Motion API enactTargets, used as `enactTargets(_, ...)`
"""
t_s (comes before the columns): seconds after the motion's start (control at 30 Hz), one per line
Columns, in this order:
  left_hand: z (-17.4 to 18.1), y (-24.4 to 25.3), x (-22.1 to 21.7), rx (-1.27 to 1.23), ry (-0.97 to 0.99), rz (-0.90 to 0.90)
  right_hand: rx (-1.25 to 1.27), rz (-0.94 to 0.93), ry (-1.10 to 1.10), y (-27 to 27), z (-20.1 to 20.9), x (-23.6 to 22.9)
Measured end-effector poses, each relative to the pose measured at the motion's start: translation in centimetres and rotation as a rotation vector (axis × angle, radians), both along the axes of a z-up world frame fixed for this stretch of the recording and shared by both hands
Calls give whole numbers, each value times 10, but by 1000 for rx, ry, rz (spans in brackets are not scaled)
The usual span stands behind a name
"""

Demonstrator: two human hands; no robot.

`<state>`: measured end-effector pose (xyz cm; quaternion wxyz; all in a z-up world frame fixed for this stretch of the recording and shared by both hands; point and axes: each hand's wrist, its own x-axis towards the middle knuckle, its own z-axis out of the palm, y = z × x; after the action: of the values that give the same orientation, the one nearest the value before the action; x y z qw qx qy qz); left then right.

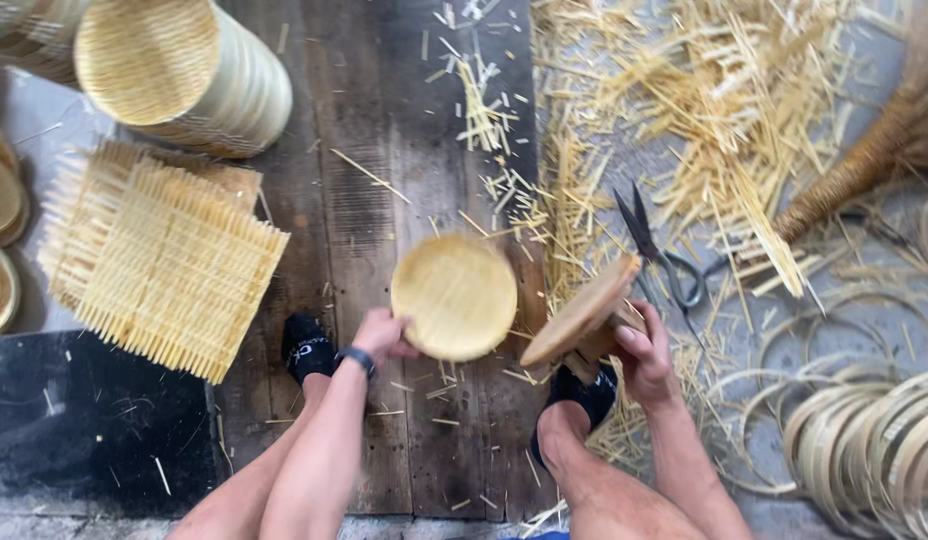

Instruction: The person trims the edges of a round bamboo base using scissors, fits a circular bamboo rim onto a woven square mat, and secures the rim by weaving thin bamboo strips around it.

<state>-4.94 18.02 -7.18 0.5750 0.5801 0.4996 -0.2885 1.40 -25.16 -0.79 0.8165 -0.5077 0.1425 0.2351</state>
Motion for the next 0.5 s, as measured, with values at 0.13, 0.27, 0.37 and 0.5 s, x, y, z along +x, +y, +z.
enactTargets(0.13,2,-12,103,-386,-781,957,43,-7,4,7,-6,-2)
enactTargets(0.27,-3,-76,105,-357,-576,150,58,32,39,37,2,0)
enactTargets(0.37,-9,-133,55,-162,-204,-182,212,110,41,71,23,4)
enactTargets(0.5,-28,-124,22,-14,-434,377,302,197,108,85,33,11)
